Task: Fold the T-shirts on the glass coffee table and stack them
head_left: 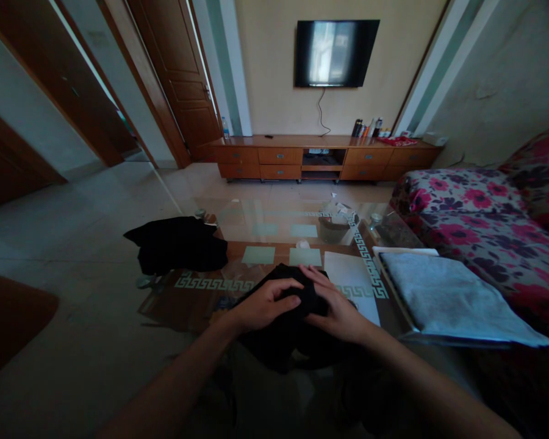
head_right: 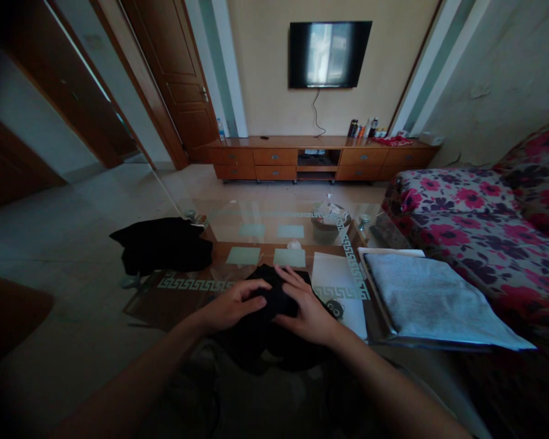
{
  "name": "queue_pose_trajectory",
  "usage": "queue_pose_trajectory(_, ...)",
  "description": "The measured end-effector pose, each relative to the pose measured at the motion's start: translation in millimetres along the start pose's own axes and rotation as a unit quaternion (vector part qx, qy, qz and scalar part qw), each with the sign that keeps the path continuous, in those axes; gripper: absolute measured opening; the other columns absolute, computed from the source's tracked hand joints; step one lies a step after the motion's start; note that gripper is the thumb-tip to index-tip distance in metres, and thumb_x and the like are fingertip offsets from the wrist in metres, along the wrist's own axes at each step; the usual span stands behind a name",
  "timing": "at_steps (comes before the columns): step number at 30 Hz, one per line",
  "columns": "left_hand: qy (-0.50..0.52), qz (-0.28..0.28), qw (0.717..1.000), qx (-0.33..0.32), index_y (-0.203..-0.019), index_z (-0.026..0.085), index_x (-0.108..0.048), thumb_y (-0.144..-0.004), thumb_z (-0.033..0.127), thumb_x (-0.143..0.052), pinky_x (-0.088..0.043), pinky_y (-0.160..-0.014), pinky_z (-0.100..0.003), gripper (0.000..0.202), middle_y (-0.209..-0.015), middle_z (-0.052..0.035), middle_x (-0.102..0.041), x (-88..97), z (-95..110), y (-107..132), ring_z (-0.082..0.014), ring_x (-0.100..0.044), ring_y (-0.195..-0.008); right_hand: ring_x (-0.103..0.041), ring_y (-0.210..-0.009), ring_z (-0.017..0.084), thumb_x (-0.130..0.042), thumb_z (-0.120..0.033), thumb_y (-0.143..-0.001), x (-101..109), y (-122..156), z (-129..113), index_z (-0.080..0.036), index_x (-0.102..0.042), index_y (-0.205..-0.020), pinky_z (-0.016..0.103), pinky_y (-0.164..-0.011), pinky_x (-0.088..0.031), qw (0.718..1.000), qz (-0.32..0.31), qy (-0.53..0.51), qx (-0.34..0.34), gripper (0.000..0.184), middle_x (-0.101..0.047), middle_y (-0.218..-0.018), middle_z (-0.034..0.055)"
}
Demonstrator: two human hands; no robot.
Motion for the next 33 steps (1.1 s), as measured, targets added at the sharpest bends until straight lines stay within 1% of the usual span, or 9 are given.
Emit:
queue_pose_trajectory(3,0.027,-0.024,0.999,0.031,-0.129,0.022,-0.061,-0.091,0.049,-0.064,-0.052,-0.091,-0.035,0.047,-0.123,-0.0087,-0.068,-3.1,-5.3,1.7,-0.0240,-0.065,-0.109,-0.050,-0.137,0.029,-0.065,-0.024,-0.087,1.0,-2.5,6.5,-0.029,-0.072,-0.120,0.050,-0.117,-0.034,0.996,0.009,-0.077,-0.043,0.034,-0.064,-0.138,0.0040)
queue_pose_trajectory(7,-0.048,-0.083,0.993,0.074,-0.137,0.024,-0.056,-0.067,0.048,-0.087,-0.053,-0.092,-0.039,0.079,-0.127,-0.0095,-0.067,-6.9,-20.2,2.1,-0.0297,-0.065,-0.113,-0.061,-0.121,0.028,-0.063,-0.026,-0.085,29.1,-1.4,17.9,-0.025,-0.073,-0.094,0.044,-0.108,-0.044,0.973,0.120,-0.161,-0.114,0.013,-0.072,-0.120,0.0038)
queue_pose_trajectory(10,-0.195,-0.114,0.971,0.079,-0.115,0.021,-0.070,-0.066,0.048,-0.086,-0.053,-0.086,-0.040,0.058,-0.109,-0.0080,-0.072,-9.6,-33.7,0.6,-0.0304,-0.068,-0.100,-0.062,-0.113,0.028,-0.065,-0.022,-0.079,46.9,1.9,18.4,-0.024,-0.063,-0.072,0.041,-0.103,-0.046,0.963,0.182,-0.162,-0.113,0.007,-0.074,-0.102,0.0038)
queue_pose_trajectory(13,-0.322,-0.024,0.946,0.031,-0.093,0.019,-0.072,-0.075,0.045,-0.079,-0.051,-0.089,-0.042,0.033,-0.102,-0.0095,-0.071,6.0,-32.2,-5.6,-0.0307,-0.066,-0.098,-0.062,-0.080,0.020,-0.062,-0.023,-0.079,69.5,11.5,32.2,-0.024,-0.055,-0.067,0.030,-0.078,-0.050,0.944,0.269,-0.137,-0.133,0.014,-0.065,-0.075,-0.0002)
queue_pose_trajectory(17,-0.275,0.034,0.961,-0.013,-0.107,0.021,-0.070,-0.083,0.035,-0.070,-0.049,-0.092,-0.039,0.028,-0.107,-0.0072,-0.071,22.8,-22.2,-10.0,-0.0262,-0.065,-0.100,-0.048,-0.063,0.014,-0.063,-0.030,-0.080,96.3,23.7,59.9,-0.023,-0.054,-0.072,0.024,-0.060,-0.040,0.913,0.343,-0.146,-0.165,0.014,-0.055,-0.067,-0.0038)
queue_pose_trajectory(21,-0.239,0.088,0.967,-0.012,-0.108,0.020,-0.068,-0.087,0.037,-0.067,-0.049,-0.089,-0.037,0.027,-0.103,-0.0055,-0.070,43.4,-16.6,-10.3,-0.0236,-0.064,-0.095,-0.038,-0.057,0.012,-0.068,-0.035,-0.079,111.8,29.4,76.6,-0.023,-0.045,-0.069,0.023,-0.053,-0.032,0.911,0.352,-0.131,-0.171,0.027,-0.044,-0.062,-0.0062)
queue_pose_trajectory(26,-0.382,0.187,0.905,0.008,-0.120,0.023,-0.061,-0.082,0.025,-0.070,-0.046,-0.099,-0.042,0.039,-0.115,-0.0087,-0.064,68.7,-27.1,-0.4,-0.0274,-0.060,-0.111,-0.037,-0.062,0.013,-0.070,-0.034,-0.081,128.3,35.9,60.3,-0.024,-0.039,-0.067,0.026,-0.058,-0.032,0.922,0.363,0.068,-0.116,0.036,-0.040,-0.065,-0.0048)
queue_pose_trajectory(29,-0.442,0.208,0.868,0.087,-0.125,0.021,-0.058,-0.080,0.022,-0.069,-0.045,-0.102,-0.042,0.046,-0.120,-0.0121,-0.060,81.5,-47.4,5.5,-0.0285,-0.058,-0.117,-0.046,-0.072,0.017,-0.067,-0.028,-0.083,121.2,32.7,31.0,-0.024,-0.044,-0.070,0.030,-0.066,-0.039,0.927,0.304,0.217,-0.028,0.027,-0.047,-0.075,-0.0003)
queue_pose_trajectory(33,-0.491,0.176,0.824,0.221,-0.107,0.019,-0.067,-0.083,0.031,-0.067,-0.046,-0.096,-0.047,0.026,-0.109,-0.0136,-0.062,94.1,-66.5,13.2,-0.0323,-0.060,-0.112,-0.054,-0.083,0.023,-0.061,-0.020,-0.085,102.6,31.2,13.5,-0.026,-0.055,-0.083,0.036,-0.073,-0.045,0.932,0.213,0.291,0.033,0.009,-0.055,-0.085,0.0046)
Point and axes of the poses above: each hand's wrist, its own y-axis away from the middle knuckle, its own x-axis out of the back of the hand, z = x × y, the point moved 9 cm from there along -y, towards the middle knuckle
